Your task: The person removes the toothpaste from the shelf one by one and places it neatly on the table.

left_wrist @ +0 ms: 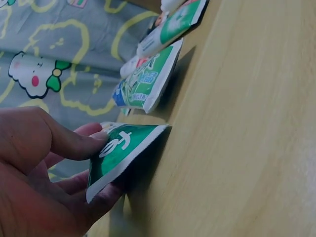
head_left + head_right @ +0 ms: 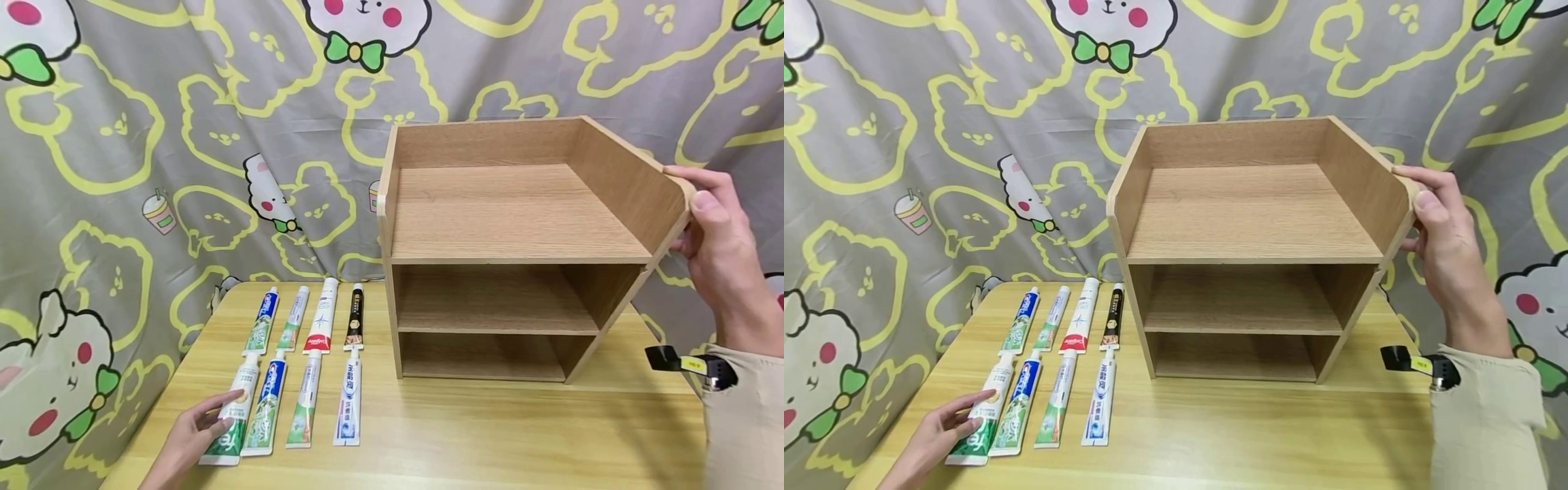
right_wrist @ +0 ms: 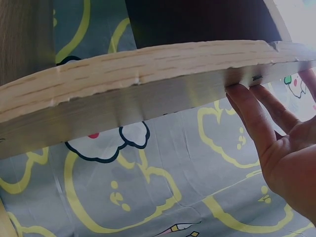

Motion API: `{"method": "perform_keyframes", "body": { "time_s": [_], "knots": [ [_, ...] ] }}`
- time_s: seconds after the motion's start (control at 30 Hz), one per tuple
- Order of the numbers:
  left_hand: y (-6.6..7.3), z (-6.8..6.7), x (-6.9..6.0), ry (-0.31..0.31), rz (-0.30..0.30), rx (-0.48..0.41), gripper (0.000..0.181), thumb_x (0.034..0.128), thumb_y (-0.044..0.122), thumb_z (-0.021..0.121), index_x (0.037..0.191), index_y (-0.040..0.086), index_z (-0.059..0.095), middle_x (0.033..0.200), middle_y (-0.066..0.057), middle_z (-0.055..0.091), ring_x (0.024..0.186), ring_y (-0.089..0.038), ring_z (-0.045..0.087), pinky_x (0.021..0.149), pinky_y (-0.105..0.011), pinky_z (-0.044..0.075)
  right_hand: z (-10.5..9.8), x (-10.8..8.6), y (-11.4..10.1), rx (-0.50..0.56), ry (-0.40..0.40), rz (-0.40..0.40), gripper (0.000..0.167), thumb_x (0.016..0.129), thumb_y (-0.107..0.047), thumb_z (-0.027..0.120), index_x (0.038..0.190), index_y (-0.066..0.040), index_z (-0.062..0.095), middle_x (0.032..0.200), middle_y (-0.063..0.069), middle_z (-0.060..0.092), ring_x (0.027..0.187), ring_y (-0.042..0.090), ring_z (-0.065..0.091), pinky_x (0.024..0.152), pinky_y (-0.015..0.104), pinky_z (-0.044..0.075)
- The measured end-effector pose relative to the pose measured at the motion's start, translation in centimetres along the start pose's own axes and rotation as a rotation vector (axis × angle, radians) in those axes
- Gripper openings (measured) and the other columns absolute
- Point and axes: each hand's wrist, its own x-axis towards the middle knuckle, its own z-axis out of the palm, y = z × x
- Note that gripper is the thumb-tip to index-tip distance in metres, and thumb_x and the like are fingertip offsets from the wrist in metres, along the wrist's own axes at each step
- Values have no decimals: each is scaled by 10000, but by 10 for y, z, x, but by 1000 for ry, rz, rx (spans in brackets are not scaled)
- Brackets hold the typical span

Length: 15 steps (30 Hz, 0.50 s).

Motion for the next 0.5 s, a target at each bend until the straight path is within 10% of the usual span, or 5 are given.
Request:
{"method": "perform_keyframes", "body": {
  "time_s": [0.2, 0.5],
  "knots": [
    [-5, -4, 2, 37, 67, 55, 482, 942, -33, 667, 1417, 12, 595, 1471, -284, 508, 1201, -384, 618, 856, -186, 493, -2, -1, 1, 45, -21, 13, 365, 1060, -65, 425, 1409, -20, 524, 1225, 132, 488, 728, 178, 506, 437, 182, 406],
    [-10, -5, 9, 35, 116, 13, 502, 944, 47, 721, 1419, -19, 573, 1459, -268, 528, 1127, -198, 633, 858, -174, 491, -5, 2, -2, 30, -23, 25, 372, 1070, -63, 408, 1424, -20, 512, 1271, 137, 479, 806, 183, 540, 482, 173, 483]
  ]
}}
